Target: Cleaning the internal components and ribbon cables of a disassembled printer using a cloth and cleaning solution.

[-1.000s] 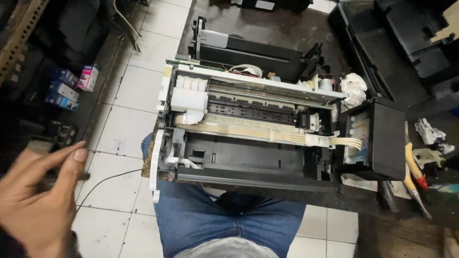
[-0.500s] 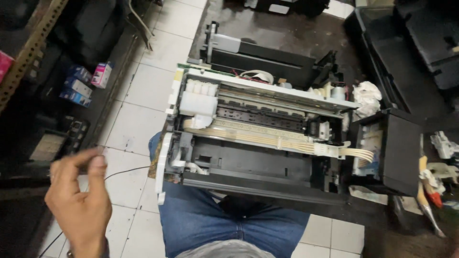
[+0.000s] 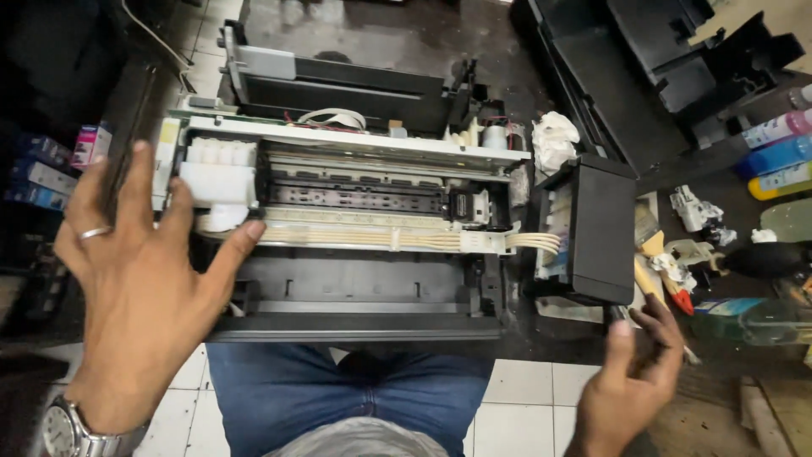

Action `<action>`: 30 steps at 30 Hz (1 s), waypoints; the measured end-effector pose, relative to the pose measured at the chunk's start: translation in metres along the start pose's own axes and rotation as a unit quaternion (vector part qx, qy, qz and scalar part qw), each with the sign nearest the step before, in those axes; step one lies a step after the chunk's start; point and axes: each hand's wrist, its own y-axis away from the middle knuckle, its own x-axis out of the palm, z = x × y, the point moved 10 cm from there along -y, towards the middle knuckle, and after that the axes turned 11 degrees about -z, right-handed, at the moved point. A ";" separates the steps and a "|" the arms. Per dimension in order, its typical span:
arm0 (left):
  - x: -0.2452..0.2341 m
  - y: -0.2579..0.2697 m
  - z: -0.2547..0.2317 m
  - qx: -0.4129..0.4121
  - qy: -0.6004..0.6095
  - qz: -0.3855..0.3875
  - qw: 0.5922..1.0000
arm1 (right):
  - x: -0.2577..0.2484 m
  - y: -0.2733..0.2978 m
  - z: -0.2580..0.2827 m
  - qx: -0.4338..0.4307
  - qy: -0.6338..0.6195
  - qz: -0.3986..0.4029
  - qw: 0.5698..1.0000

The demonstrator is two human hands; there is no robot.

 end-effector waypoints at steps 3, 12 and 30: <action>0.006 0.004 -0.001 -0.025 -0.041 0.016 0.999 | 0.008 0.010 -0.025 0.094 -0.028 -0.010 0.995; 0.004 -0.008 0.011 -0.082 0.052 -0.008 0.995 | 0.018 0.017 -0.046 0.147 -0.101 0.004 0.984; 0.035 -0.025 -0.159 0.018 0.263 0.149 0.953 | -0.007 0.017 0.008 -0.013 -0.075 -0.091 0.993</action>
